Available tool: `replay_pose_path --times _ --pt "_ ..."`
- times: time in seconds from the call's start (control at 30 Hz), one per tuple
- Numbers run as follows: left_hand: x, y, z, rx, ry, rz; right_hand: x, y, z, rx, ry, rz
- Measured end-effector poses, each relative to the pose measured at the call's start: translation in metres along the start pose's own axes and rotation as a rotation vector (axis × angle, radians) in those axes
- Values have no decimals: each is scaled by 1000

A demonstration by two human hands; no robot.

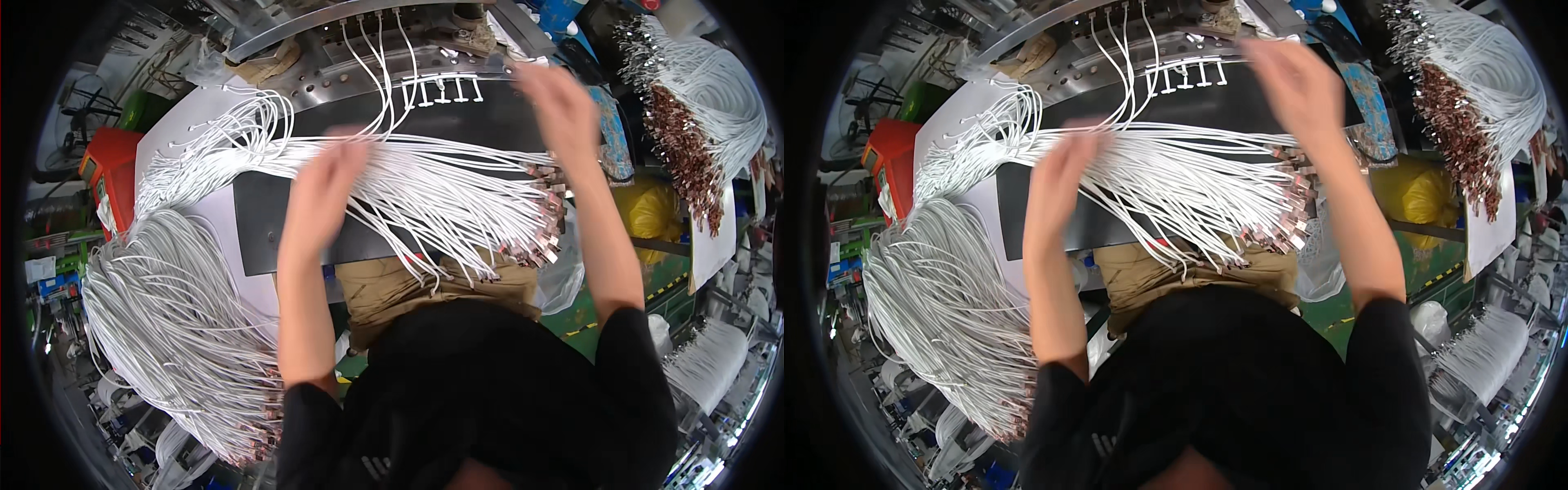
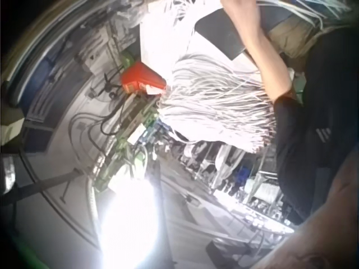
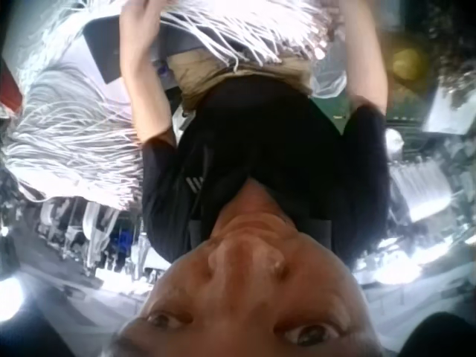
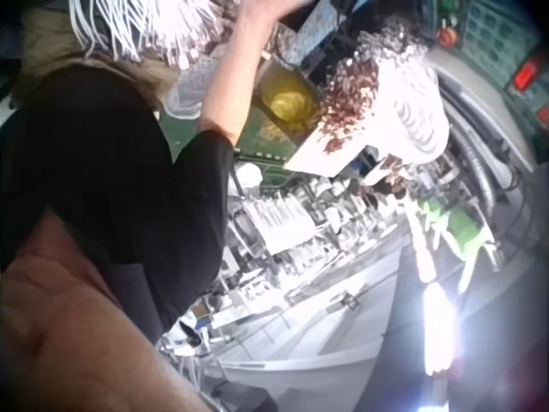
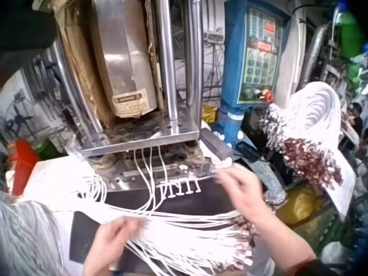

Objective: Organize and feed bundles of white wires into a connector assembly machine.

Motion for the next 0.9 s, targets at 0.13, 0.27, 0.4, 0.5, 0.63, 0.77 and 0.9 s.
replay_pose_path --times 0.13,0.27,0.4,0.5,0.63,0.77,0.9 --pt "82 -2 -170 397 460 -756 -85 137 -116 -604 -104 -27" --pt "193 24 -206 -211 685 -912 -144 75 -250 57 -436 -259" --pt "216 56 -195 -563 640 -849 -95 12 -289 123 -307 -138" --pt "221 62 -192 -581 589 -783 -83 -2 -311 155 279 -426" --pt "228 64 -192 -610 606 -758 -118 -1 -312 247 262 -387" --pt "230 62 -191 -686 668 -763 -222 -6 -380 471 -810 245" --pt "241 69 -200 -692 678 -720 -129 13 -335 349 386 -129"
Point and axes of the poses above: each hand's wrist, its own z-axis towards the middle knuckle, its own y-axis out of the back of the hand, x = y × z, the point moved 10 cm from there along z, towards the middle knuckle, and after that the axes turned 11 degrees about -x, right-handed, at the moved point
